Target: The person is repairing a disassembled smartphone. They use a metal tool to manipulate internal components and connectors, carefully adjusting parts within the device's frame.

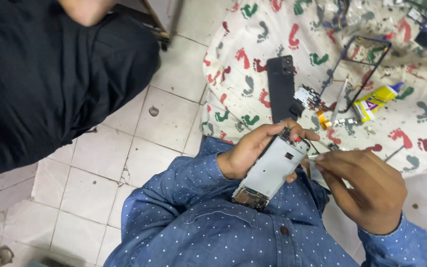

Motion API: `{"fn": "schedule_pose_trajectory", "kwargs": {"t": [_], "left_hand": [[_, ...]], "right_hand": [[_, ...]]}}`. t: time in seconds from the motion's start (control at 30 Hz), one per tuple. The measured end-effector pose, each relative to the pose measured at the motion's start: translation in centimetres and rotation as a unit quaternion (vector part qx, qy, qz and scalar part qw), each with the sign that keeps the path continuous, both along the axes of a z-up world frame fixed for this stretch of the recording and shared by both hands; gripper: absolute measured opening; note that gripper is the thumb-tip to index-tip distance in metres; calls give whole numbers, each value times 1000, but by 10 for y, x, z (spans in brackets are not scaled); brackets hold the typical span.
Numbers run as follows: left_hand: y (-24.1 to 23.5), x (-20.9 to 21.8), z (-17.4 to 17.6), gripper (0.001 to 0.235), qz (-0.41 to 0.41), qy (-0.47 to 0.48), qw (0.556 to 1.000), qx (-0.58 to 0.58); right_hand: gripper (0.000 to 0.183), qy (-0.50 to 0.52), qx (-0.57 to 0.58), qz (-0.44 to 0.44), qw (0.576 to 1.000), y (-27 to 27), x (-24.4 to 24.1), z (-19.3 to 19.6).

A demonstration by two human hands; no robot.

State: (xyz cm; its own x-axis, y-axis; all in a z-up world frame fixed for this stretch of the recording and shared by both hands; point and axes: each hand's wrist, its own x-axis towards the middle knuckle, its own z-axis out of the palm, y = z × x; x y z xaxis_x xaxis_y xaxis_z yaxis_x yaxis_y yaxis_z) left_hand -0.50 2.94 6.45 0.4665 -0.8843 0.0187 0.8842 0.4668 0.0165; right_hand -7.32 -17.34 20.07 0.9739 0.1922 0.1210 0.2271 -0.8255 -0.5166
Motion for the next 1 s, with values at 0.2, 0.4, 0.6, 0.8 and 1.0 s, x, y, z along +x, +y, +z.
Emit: {"fn": "schedule_pose_trajectory", "kwargs": {"t": [0.2,0.4,0.6,0.8,1.0], "left_hand": [[3,0,14,34,4,6,1000,4],[4,0,15,37,1,-1,1000,14],[4,-1,15,37,1,-7,1000,3],[4,-1,18,36,3,-20,1000,6],[4,-4,16,36,12,-19,1000,0]], "right_hand": [[33,-12,-46,114,992,10,28,12],[32,-38,-68,107,991,16,36,9],[33,-53,-68,101,991,16,38,9],[34,-65,-77,101,990,19,40,9],[35,-61,-83,103,989,18,37,5]]}}
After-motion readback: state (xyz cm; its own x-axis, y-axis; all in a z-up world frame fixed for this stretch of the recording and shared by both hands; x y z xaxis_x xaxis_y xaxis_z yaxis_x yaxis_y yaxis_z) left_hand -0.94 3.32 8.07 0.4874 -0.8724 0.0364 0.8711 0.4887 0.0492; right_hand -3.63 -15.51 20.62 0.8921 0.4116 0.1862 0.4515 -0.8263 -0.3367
